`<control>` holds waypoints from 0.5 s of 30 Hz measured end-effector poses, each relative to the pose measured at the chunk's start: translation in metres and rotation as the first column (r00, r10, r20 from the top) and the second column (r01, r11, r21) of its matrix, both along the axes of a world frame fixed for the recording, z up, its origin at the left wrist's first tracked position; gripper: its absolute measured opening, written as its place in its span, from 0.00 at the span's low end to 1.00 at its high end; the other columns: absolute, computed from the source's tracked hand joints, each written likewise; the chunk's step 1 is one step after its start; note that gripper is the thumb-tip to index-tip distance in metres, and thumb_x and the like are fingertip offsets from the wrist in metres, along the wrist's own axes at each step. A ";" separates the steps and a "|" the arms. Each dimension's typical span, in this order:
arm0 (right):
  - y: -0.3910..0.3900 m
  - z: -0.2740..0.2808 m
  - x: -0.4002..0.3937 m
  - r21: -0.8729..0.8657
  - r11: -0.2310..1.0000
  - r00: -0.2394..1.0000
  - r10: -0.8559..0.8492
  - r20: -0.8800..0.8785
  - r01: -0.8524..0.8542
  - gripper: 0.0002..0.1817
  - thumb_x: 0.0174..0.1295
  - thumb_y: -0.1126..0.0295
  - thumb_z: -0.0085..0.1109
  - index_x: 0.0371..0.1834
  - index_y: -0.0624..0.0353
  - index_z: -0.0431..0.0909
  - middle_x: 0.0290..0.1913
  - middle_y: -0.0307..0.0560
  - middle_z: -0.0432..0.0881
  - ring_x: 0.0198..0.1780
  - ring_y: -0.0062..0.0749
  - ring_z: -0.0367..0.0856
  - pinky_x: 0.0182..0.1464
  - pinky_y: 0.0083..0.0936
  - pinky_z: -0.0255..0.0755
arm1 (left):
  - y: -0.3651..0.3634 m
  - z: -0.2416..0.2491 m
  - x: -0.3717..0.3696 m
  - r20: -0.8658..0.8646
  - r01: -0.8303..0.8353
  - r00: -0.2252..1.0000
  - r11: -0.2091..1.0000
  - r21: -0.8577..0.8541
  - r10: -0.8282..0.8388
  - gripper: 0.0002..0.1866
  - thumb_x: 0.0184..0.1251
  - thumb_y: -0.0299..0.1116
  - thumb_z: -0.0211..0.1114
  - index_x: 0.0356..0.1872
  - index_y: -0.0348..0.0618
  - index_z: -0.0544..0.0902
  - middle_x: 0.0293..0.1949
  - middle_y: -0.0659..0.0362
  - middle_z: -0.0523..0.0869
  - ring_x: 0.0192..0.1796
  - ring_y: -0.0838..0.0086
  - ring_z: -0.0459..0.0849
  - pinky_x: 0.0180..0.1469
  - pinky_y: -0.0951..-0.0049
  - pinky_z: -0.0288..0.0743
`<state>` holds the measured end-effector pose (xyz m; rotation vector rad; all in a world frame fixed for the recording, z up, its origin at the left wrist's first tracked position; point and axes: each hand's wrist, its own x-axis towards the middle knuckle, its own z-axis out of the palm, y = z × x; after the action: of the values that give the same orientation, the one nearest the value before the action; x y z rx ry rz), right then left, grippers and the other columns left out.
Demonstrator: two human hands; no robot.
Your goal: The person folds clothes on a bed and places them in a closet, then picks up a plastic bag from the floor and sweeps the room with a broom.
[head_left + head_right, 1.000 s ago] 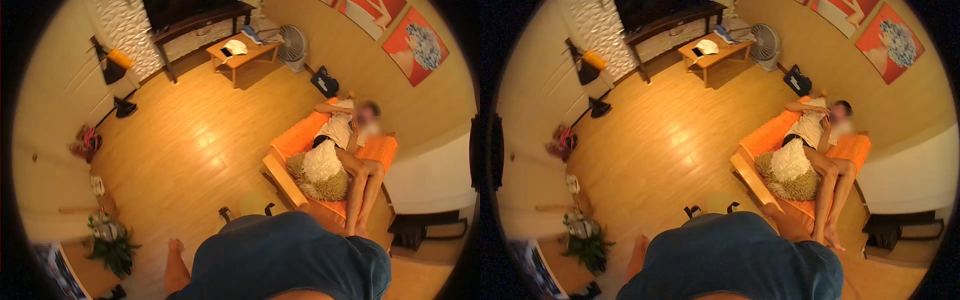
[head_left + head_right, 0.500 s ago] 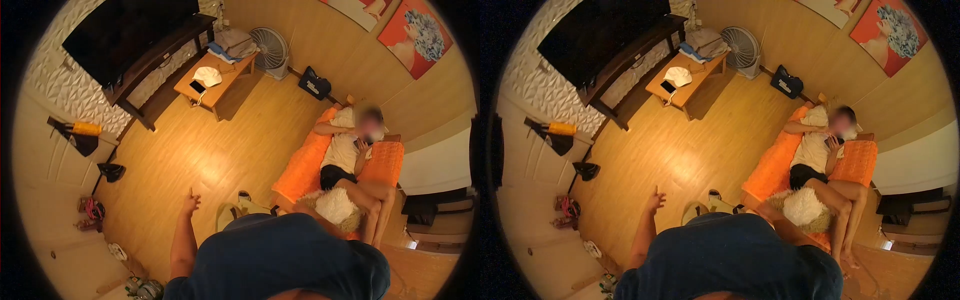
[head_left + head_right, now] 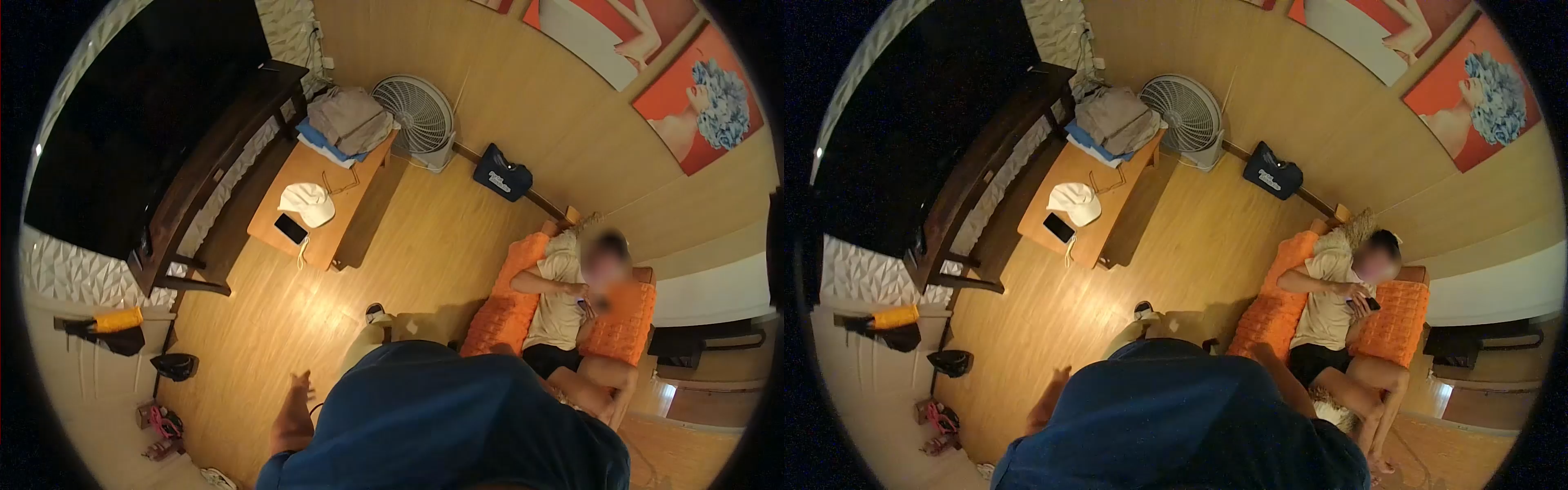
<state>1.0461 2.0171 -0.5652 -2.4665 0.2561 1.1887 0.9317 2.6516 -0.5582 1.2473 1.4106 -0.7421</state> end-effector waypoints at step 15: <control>-0.074 -0.070 0.465 0.347 0.394 0.510 -0.463 -0.725 0.851 0.17 0.56 0.54 0.38 0.18 0.51 0.69 0.13 0.35 0.65 0.13 0.29 0.64 0.16 0.28 0.59 | -0.099 0.178 0.613 0.720 0.193 0.688 0.980 -0.058 -0.092 0.38 0.59 0.46 0.50 0.64 0.53 0.38 0.51 0.56 0.71 0.51 0.64 0.70 0.48 0.61 0.65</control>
<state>1.5108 1.9431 -0.6348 -1.0866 0.7744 1.2027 1.5450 2.5525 -0.3805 1.3481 0.6074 -0.3571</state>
